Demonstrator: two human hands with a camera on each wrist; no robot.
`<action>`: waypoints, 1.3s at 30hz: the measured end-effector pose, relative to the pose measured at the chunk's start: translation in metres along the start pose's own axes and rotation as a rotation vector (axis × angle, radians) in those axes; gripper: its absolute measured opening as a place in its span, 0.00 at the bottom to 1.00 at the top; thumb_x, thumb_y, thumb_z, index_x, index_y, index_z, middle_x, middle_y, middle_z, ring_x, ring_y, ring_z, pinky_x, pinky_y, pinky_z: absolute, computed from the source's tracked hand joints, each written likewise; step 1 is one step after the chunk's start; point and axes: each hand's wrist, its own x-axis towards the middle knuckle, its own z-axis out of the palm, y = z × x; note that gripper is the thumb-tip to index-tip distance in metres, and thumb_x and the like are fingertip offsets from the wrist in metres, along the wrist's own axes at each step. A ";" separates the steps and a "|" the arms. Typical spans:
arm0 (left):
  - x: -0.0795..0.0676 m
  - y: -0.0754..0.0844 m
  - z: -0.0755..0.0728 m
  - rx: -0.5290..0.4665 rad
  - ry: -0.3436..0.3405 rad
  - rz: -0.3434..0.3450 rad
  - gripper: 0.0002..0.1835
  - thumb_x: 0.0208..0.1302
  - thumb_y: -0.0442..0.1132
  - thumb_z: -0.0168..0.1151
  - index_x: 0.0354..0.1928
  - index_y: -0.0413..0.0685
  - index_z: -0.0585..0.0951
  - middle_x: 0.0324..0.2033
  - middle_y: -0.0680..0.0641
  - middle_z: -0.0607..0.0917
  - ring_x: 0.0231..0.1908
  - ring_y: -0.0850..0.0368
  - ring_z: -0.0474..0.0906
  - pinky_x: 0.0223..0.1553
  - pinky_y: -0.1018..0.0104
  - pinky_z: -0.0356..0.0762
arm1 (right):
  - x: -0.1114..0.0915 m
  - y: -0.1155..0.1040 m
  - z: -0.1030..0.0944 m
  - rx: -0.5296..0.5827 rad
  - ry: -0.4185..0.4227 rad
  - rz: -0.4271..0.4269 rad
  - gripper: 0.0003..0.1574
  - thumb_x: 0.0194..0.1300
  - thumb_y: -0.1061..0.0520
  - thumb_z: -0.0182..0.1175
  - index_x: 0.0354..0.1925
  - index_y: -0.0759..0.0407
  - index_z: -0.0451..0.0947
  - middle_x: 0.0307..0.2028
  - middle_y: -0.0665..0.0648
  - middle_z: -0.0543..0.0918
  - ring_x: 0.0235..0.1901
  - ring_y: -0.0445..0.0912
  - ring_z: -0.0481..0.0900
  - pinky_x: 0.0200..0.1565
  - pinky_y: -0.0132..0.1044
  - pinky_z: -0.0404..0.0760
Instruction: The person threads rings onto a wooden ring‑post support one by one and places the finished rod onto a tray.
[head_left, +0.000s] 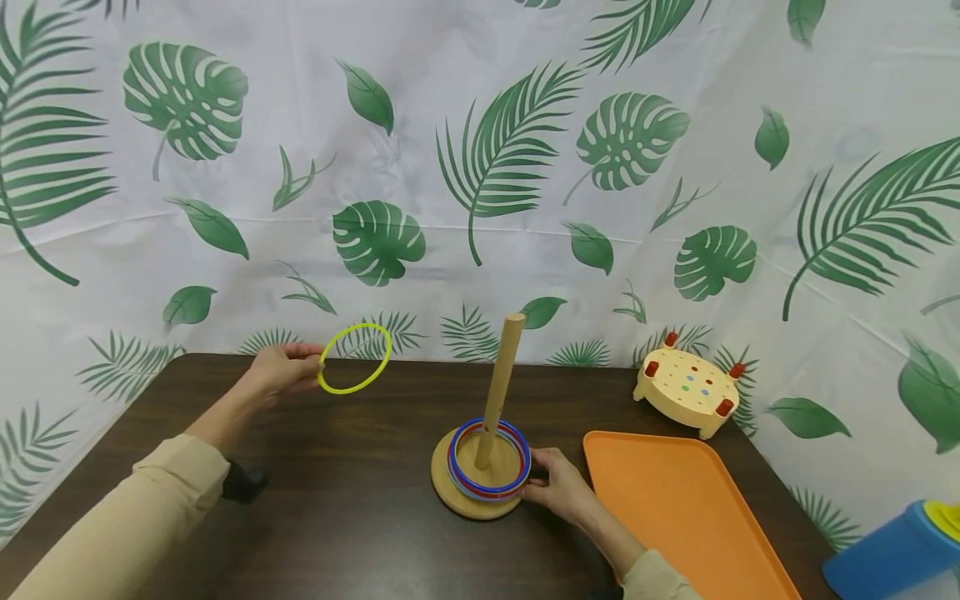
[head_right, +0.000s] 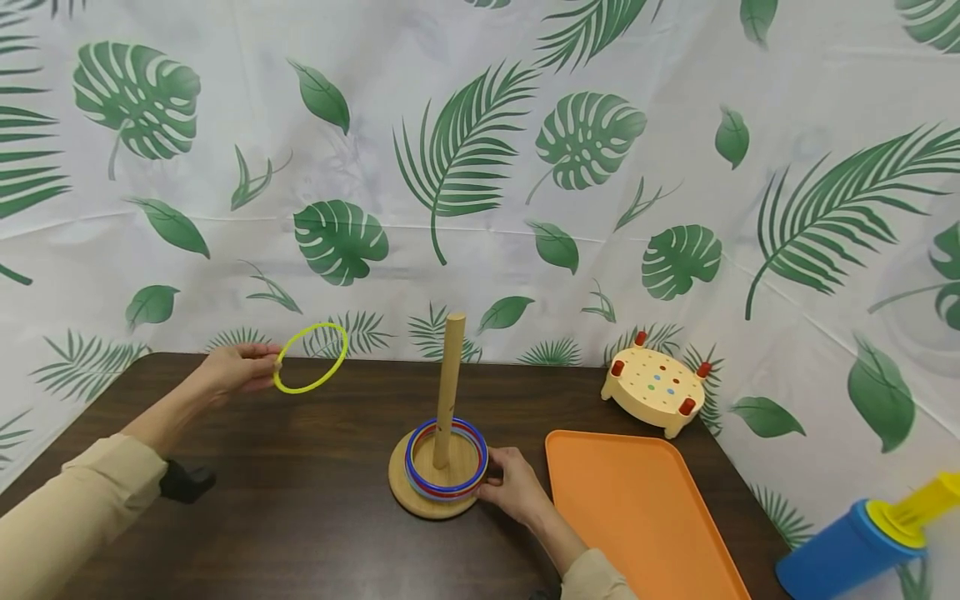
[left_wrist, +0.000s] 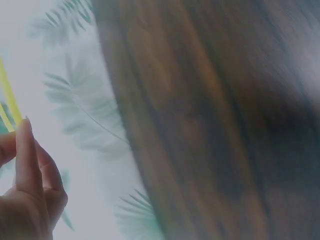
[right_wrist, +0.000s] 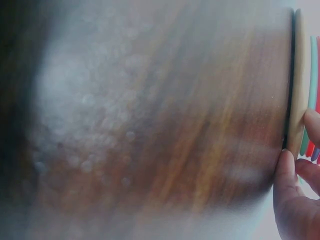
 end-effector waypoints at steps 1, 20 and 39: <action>-0.001 0.005 0.005 -0.001 -0.011 0.016 0.23 0.66 0.31 0.53 0.59 0.24 0.65 0.33 0.51 0.78 0.29 0.69 0.78 0.38 0.70 0.82 | 0.000 0.001 0.000 0.004 -0.001 -0.007 0.34 0.49 0.72 0.67 0.56 0.74 0.71 0.48 0.69 0.69 0.53 0.63 0.67 0.47 0.35 0.81; -0.030 0.094 0.073 -0.108 -0.161 0.221 0.21 0.65 0.31 0.57 0.58 0.31 0.69 0.42 0.48 0.77 0.37 0.64 0.79 0.40 0.71 0.82 | 0.000 0.001 0.000 0.015 -0.014 0.002 0.33 0.50 0.72 0.66 0.57 0.73 0.71 0.50 0.68 0.68 0.54 0.61 0.66 0.48 0.35 0.81; -0.030 0.112 0.131 -0.085 -0.245 0.264 0.17 0.63 0.27 0.57 0.54 0.32 0.74 0.41 0.42 0.78 0.38 0.59 0.79 0.45 0.56 0.82 | 0.000 0.003 -0.001 -0.063 0.006 -0.010 0.34 0.48 0.70 0.69 0.56 0.73 0.73 0.48 0.67 0.71 0.53 0.60 0.68 0.47 0.37 0.81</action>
